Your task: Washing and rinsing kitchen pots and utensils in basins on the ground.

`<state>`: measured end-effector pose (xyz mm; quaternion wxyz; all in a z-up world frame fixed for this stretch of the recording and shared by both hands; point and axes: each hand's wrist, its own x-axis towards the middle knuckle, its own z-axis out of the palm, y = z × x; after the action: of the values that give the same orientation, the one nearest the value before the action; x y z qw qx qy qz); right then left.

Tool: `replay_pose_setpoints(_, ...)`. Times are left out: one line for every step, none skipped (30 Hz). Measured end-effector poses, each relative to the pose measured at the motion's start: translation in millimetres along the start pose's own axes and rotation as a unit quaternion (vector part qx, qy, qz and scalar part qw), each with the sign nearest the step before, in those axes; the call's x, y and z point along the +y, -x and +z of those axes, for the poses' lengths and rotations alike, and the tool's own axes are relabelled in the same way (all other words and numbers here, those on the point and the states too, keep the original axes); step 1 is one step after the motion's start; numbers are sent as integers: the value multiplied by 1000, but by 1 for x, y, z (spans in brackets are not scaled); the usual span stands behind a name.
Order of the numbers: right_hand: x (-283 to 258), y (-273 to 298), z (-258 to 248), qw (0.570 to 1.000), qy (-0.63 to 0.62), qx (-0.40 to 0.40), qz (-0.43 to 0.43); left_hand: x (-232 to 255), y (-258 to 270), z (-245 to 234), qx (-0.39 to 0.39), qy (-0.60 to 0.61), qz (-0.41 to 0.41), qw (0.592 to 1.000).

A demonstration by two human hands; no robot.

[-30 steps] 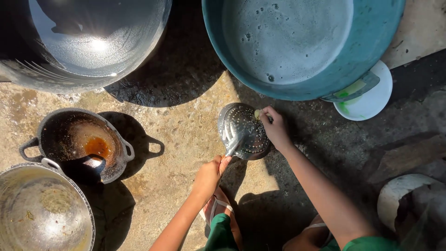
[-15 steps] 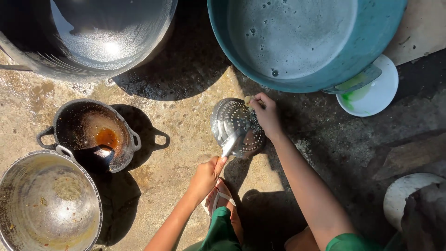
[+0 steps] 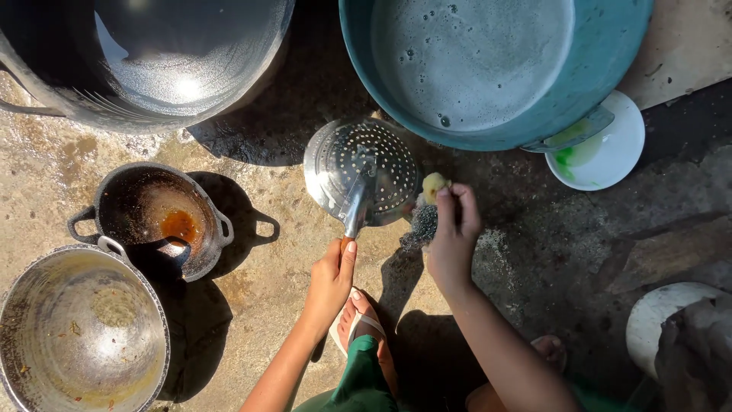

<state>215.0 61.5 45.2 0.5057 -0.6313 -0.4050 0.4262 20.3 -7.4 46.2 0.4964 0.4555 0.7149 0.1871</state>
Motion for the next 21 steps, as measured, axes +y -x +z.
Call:
replay_pose_setpoints(-1,13,2,995,-66,2,79,10,2,-3,14,35,3,999)
replay_pose_setpoints(-19,13,12,995,-67,3,77,24,2,-6,15,34,6,999)
replay_pose_setpoints(-36,14,21,977,-150,-16,150,37,3,-9,7,36,17,999)
replay_pose_setpoints(-53,15,29,947,-228,-33,224,50,5,-11,-2,39,27,999)
replay_pose_setpoints(-55,15,36,947,-228,-33,223,52,4,-12,-2,39,28,999)
replay_pose_setpoints(-57,15,40,929,-268,-53,250,53,4,-11,4,74,29,997)
replay_pose_setpoints(-59,15,43,908,-307,-73,275,56,3,-9,10,109,31,994)
replay_pose_setpoints(-53,19,47,909,-309,-68,270,60,8,-12,6,107,36,994)
replay_pose_setpoints(-49,22,51,916,-303,-81,248,65,14,-15,26,110,20,993)
replay_pose_setpoints(-44,23,56,923,-298,-94,224,71,16,-19,47,112,7,993)
replay_pose_setpoints(-42,22,60,925,-300,-91,216,72,15,-22,44,111,16,993)
replay_pose_setpoints(-40,26,64,926,-296,-94,213,71,17,-25,69,84,42,993)
replay_pose_setpoints(-37,29,68,928,-293,-96,211,68,19,-28,95,58,69,991)
replay_pose_setpoints(-46,26,64,929,-289,-95,212,68,17,-29,92,61,67,992)
replay_pose_setpoints(-55,24,62,917,-295,-115,244,67,14,-29,79,59,80,992)
replay_pose_setpoints(-65,19,64,902,-306,-135,273,67,9,-34,68,52,96,992)
replay_pose_setpoints(-65,7,60,902,-307,-133,272,79,3,-37,67,51,98,992)
replay_pose_setpoints(-66,-5,56,887,-312,-168,296,92,-4,-38,31,2,78,996)
replay_pose_setpoints(-68,-18,53,870,-317,-203,320,105,-10,-40,-5,-47,58,997)
replay_pose_setpoints(-65,-31,45,871,-314,-202,319,108,-20,-34,-6,-45,59,997)
replay_pose_setpoints(-62,-44,37,868,-320,-214,315,111,-29,-29,-20,6,142,990)
